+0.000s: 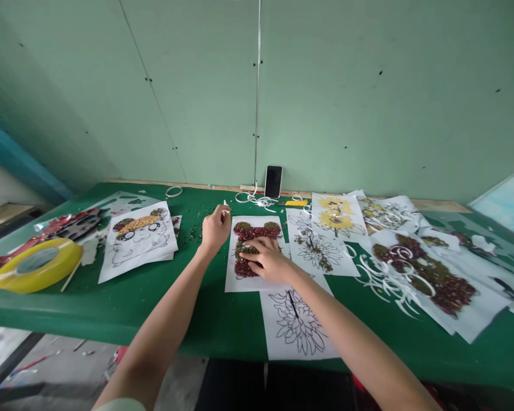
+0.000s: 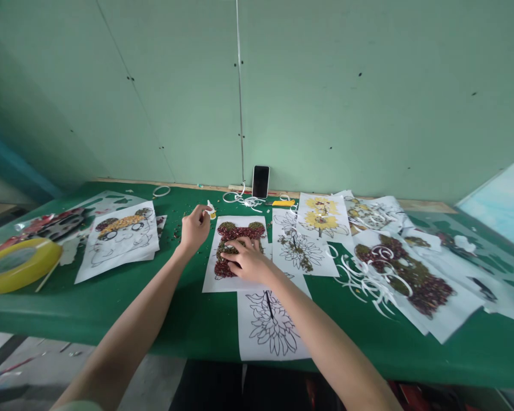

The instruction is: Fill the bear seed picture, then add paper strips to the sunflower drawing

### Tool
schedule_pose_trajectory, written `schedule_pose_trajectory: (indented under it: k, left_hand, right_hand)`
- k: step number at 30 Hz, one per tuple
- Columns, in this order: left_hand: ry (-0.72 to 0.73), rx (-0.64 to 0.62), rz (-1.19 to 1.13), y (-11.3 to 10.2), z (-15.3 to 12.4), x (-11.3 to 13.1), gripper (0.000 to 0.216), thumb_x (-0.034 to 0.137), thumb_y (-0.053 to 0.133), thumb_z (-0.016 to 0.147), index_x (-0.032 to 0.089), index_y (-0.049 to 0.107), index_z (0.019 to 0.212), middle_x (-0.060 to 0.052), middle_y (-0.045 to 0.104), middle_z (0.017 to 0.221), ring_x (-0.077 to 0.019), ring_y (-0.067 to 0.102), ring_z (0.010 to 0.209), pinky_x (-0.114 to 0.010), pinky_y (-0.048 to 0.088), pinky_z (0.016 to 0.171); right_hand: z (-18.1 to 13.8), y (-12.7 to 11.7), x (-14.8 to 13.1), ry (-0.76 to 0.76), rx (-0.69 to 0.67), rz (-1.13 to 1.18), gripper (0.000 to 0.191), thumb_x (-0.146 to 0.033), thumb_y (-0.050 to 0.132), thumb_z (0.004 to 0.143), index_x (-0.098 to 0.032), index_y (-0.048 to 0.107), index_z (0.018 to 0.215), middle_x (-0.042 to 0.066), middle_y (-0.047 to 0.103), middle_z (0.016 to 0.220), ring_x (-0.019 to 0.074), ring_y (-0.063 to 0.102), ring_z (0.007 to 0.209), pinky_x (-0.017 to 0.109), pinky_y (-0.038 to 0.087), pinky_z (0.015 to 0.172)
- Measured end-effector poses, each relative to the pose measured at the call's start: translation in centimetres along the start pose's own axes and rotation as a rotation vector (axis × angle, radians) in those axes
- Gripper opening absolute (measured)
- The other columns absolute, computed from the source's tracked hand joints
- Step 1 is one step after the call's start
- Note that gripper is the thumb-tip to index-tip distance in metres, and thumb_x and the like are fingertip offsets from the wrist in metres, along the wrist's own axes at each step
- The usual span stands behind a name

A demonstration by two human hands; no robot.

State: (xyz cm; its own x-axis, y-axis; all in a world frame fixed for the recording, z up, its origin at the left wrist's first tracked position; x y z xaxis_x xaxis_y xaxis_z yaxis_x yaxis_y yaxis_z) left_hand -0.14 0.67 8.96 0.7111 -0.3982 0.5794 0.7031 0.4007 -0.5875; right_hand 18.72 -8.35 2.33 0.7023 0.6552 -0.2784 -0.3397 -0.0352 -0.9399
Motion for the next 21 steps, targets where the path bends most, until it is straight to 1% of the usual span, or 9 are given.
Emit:
schedule_pose_trajectory:
  k: [5, 10, 13, 16, 17, 19, 21]
  left_hand:
    - [0.001, -0.006, -0.001, 0.1, 0.0, 0.0, 0.027, 0.027, 0.047, 0.101, 0.02, 0.073, 0.106, 0.005, 0.042, 0.052, -0.0149, 0.039, 0.046, -0.027, 0.029, 0.057]
    - [0.001, -0.005, -0.004, 0.2, 0.0, 0.0, 0.026, 0.025, 0.048, 0.101, 0.021, 0.073, 0.106, 0.005, 0.043, 0.053, -0.0145, 0.039, 0.047, -0.026, 0.03, 0.058]
    - [0.011, 0.001, 0.0, 0.1, 0.0, -0.2, 0.026, 0.025, 0.048, 0.101, 0.02, 0.073, 0.106, 0.005, 0.044, 0.053, -0.0143, 0.04, 0.047, -0.026, 0.03, 0.058]
    - [0.016, 0.014, 0.005, 0.0, 0.2, -0.5, 0.027, 0.024, 0.047, 0.102, 0.02, 0.073, 0.106, 0.005, 0.046, 0.054, -0.0139, 0.042, 0.048, -0.025, 0.031, 0.058]
    - [0.017, 0.02, 0.005, -0.1, 0.2, -0.6, 0.027, 0.024, 0.047, 0.102, 0.02, 0.073, 0.106, 0.005, 0.047, 0.055, -0.0138, 0.042, 0.048, -0.025, 0.031, 0.059]
    - [0.014, 0.026, 0.003, -0.2, 0.3, -0.8, 0.027, 0.024, 0.047, 0.102, 0.02, 0.073, 0.106, 0.004, 0.048, 0.055, -0.0139, 0.042, 0.048, -0.025, 0.031, 0.058]
    - [0.004, 0.017, 0.001, -0.1, 0.3, -0.8, 0.027, 0.025, 0.047, 0.102, 0.02, 0.073, 0.107, 0.005, 0.047, 0.054, -0.0141, 0.042, 0.048, -0.026, 0.03, 0.058]
  right_hand:
    - [0.2, -0.3, -0.6, 0.026, 0.022, -0.034, 0.039, -0.04, 0.05, 0.113, -0.04, 0.073, 0.145, 0.001, 0.049, 0.169, 0.0435, 0.04, 0.15, 0.071, 0.044, 0.113]
    - [0.3, -0.5, -1.1, 0.009, 0.039, -0.056, 0.038, -0.039, 0.05, 0.112, -0.039, 0.076, 0.141, 0.002, 0.051, 0.167, 0.0428, 0.042, 0.148, 0.067, 0.044, 0.113]
    - [0.2, -0.4, -1.0, -0.018, 0.041, -0.072, 0.04, -0.039, 0.05, 0.112, -0.037, 0.073, 0.145, 0.005, 0.051, 0.167, 0.0423, 0.041, 0.149, 0.069, 0.042, 0.114]
    - [0.1, -0.8, -0.5, -0.031, 0.069, -0.054, 0.043, -0.035, 0.049, 0.112, -0.033, 0.069, 0.15, 0.007, 0.053, 0.166, 0.0408, 0.041, 0.149, 0.068, 0.043, 0.114]
    - [0.0, -1.1, -0.2, -0.03, 0.081, -0.04, 0.042, -0.031, 0.05, 0.111, -0.033, 0.071, 0.148, 0.007, 0.055, 0.164, 0.04, 0.042, 0.149, 0.068, 0.042, 0.115]
    - [-0.3, -1.7, 0.4, -0.025, 0.101, -0.015, 0.039, -0.025, 0.053, 0.108, -0.033, 0.079, 0.136, 0.005, 0.059, 0.16, 0.0386, 0.043, 0.148, 0.067, 0.041, 0.118]
    - [-0.5, -2.1, 0.9, -0.023, 0.109, 0.0, 0.038, -0.02, 0.056, 0.104, -0.034, 0.084, 0.126, 0.004, 0.061, 0.156, 0.0379, 0.044, 0.147, 0.068, 0.039, 0.12]
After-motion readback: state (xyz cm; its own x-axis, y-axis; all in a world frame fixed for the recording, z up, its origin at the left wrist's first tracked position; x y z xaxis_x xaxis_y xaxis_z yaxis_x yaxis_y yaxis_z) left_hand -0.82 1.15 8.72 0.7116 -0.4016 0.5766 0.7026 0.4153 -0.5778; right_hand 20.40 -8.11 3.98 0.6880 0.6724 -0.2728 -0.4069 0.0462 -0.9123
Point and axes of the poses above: each hand's wrist, its own z-axis towards the middle knuckle, its own y-axis out of the palm, x = y × z, the point moved 6 cm from there along z, towards the middle knuckle
